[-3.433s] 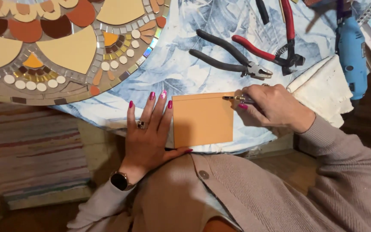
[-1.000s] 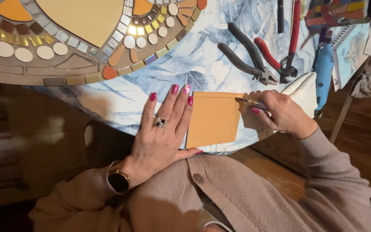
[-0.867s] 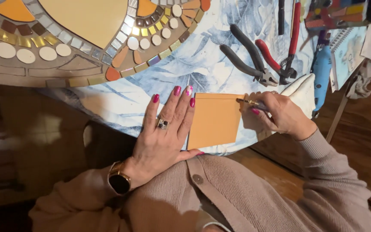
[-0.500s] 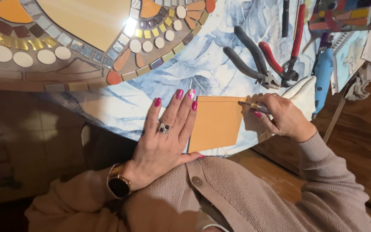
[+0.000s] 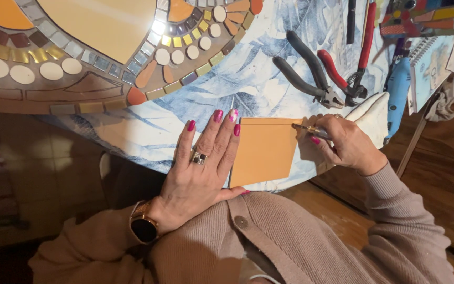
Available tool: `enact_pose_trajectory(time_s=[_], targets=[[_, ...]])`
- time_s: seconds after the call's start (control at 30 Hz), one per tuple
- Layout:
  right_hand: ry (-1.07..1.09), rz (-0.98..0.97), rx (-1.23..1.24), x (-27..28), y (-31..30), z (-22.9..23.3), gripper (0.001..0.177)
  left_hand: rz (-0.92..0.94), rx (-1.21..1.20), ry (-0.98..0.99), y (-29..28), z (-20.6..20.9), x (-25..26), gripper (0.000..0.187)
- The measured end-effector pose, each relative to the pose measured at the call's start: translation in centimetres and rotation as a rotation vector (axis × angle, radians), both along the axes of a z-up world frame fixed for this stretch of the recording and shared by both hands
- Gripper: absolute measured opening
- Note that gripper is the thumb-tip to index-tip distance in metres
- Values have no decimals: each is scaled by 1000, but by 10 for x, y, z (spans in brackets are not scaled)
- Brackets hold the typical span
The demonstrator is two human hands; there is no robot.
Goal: The recorder measures a ceramic tile with a ruler and marker, then uses a manual tile scorer to score a line across the tile.
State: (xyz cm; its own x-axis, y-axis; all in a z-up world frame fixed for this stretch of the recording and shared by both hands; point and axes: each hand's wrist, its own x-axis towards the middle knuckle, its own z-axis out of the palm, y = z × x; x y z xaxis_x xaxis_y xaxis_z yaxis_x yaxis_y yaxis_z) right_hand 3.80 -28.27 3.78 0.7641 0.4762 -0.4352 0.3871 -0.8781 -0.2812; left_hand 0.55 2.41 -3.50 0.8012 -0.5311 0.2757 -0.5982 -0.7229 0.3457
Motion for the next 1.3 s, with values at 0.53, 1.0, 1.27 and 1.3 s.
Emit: enact_pose_trajectory(time_s=[0.53,1.0,1.27,1.3], targets=[[7,-2,21,1,1,0,26,7,69,-33,-2,-1,0,102],[-26,25,40,0,-1,-3,24,-11,37,-1,-4,-3,-1,100],[-11,11,16,1,1,0,25,-23,21,24,-3,-2,0,100],[-3,-1,13,2,2,0,26,-21,29,18,-3,-2,0,100]])
